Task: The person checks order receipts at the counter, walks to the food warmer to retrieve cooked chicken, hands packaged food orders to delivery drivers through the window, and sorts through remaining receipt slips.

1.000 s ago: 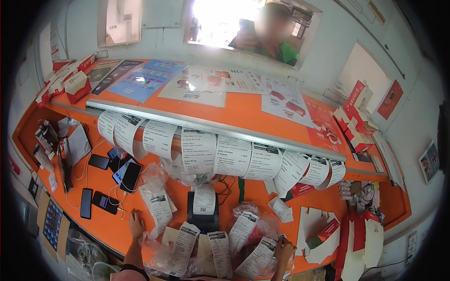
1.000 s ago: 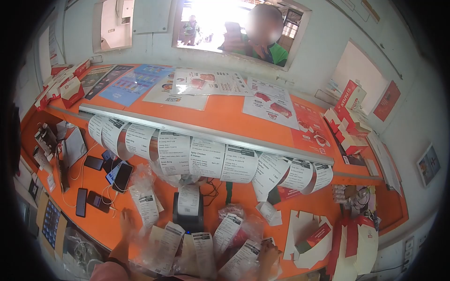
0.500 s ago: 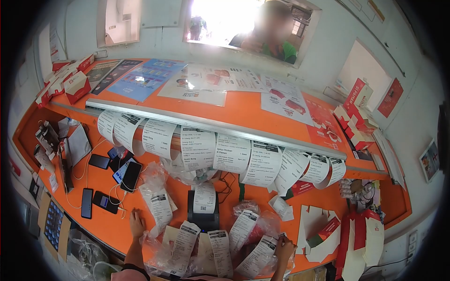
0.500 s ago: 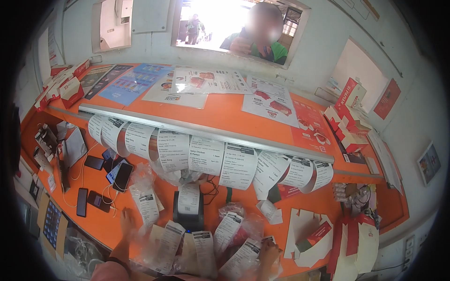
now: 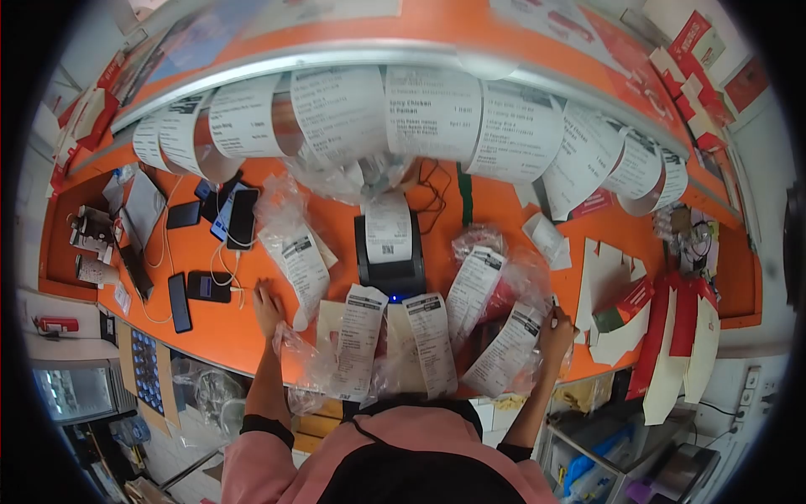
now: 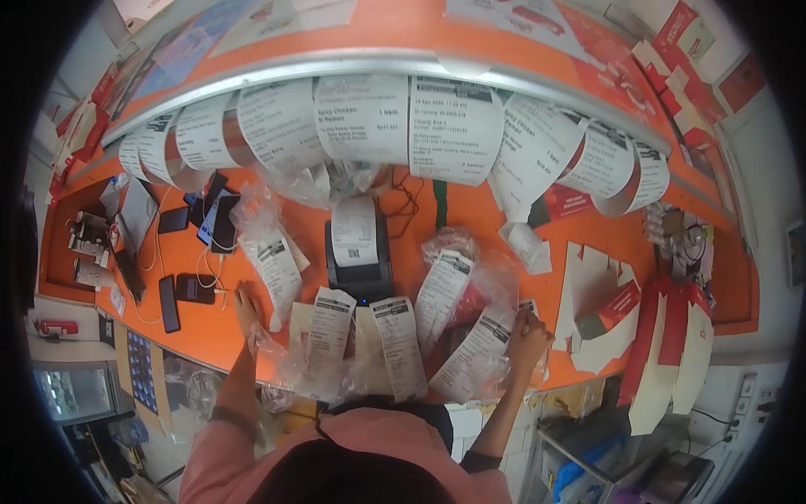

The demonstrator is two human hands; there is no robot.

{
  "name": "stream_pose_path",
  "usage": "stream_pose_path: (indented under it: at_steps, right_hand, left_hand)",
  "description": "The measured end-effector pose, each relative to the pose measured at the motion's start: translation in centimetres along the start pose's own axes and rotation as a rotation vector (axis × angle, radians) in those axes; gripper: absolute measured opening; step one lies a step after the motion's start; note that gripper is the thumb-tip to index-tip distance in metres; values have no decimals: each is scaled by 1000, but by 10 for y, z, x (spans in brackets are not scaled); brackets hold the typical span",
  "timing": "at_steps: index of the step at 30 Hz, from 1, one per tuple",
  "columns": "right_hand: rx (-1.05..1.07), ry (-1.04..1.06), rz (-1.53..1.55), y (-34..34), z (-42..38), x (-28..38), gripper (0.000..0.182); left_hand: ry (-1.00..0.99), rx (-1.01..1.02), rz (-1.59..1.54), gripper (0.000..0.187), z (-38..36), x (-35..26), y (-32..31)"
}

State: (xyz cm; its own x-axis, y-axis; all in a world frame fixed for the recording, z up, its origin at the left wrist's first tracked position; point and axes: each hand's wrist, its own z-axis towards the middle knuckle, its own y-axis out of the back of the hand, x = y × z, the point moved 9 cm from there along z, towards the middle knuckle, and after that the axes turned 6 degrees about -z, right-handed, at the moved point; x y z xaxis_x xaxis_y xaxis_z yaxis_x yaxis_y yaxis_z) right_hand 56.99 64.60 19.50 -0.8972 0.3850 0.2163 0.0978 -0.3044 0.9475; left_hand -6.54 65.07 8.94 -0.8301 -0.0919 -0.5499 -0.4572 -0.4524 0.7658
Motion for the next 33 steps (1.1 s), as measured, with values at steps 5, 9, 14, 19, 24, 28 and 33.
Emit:
stream_pose_path:
  at_steps: [5,9,14,19,24,28,33]
  right_hand:
    - [50,-44,-39,0,3,2,17]
    - [60,-11,-34,7,9,7,16]
    - [110,-134,623,30,32,23,20]
    - [236,138,604,38,43,104,36]
    - [541,531,320,-72,27,117,55]
    - [543,469,406,-83,34,112,54]
    - [387,518,455,-89,35,106,54]
  left_hand:
    - [44,12,26,35,4,-18,4]
    - [39,5,21,31,3,-22,3]
    - [-3,-8,49,31,4,-16,4]
    - [-16,-4,8,33,5,-17,2]
    - [15,-45,-15,35,-2,-3,2]
    - [-25,-41,-14,39,-3,1,5]
    - [-26,-53,-23,40,-4,10,-2]
